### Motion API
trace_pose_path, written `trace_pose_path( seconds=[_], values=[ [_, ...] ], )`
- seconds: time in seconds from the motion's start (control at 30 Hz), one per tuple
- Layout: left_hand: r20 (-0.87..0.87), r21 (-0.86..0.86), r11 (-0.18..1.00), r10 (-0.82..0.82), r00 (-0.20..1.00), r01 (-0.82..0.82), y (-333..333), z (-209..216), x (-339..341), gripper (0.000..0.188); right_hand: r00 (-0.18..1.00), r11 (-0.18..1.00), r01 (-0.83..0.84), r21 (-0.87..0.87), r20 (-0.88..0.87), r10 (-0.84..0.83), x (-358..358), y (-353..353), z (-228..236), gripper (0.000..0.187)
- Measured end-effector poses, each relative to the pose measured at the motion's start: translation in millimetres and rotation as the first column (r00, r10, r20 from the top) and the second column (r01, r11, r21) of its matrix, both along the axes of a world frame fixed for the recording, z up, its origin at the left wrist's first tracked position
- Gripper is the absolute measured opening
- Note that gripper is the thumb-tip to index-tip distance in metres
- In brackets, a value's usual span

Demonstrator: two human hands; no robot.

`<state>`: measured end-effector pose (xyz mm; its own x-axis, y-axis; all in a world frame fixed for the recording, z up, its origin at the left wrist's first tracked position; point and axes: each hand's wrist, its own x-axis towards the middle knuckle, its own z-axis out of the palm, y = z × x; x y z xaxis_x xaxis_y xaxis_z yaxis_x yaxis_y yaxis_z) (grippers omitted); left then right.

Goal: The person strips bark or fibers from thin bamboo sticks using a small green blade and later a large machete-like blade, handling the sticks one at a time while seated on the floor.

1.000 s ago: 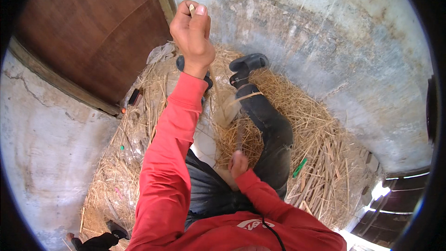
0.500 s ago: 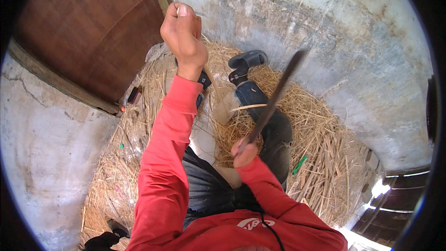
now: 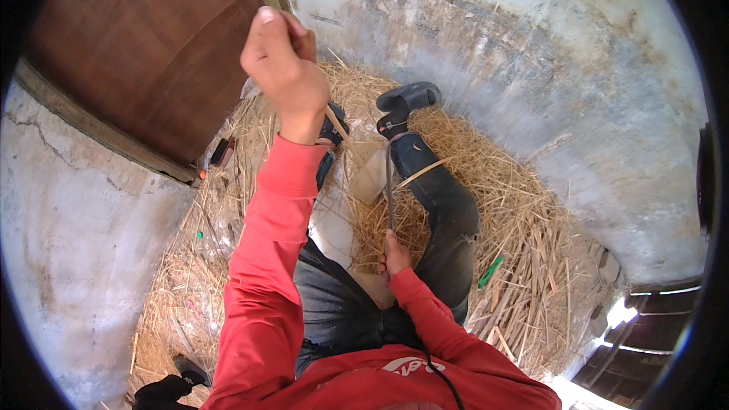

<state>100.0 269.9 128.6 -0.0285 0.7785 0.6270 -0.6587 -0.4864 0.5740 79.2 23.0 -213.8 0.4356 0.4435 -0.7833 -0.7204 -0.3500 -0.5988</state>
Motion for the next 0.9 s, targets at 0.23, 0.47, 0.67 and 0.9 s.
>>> trace_pose_path(
  seconds=[0.23,0.47,0.67,0.9],
  values=[
    [-0.077,0.003,0.999,0.036,0.996,-0.036,1,0,3,0.041,0.995,0.993,-0.094,0.075,0.035,0.092,-11,13,-27,0.054],
    [-0.055,0.125,0.986,0.122,0.991,-0.114,2,-11,21,0.042,0.995,0.992,-0.08,-0.1,-0.073,0.073,27,39,-32,0.056],
    [-0.031,0.082,0.978,0.194,0.981,-0.191,16,-10,29,0.043,0.953,0.836,0.009,0.549,0.249,-0.174,72,75,97,0.06],
    [-0.115,0.169,0.946,0.297,0.948,-0.276,19,-7,46,0.045,0.957,0.967,-0.193,0.163,0.25,0.149,5,4,-99,0.064]
  ],
)
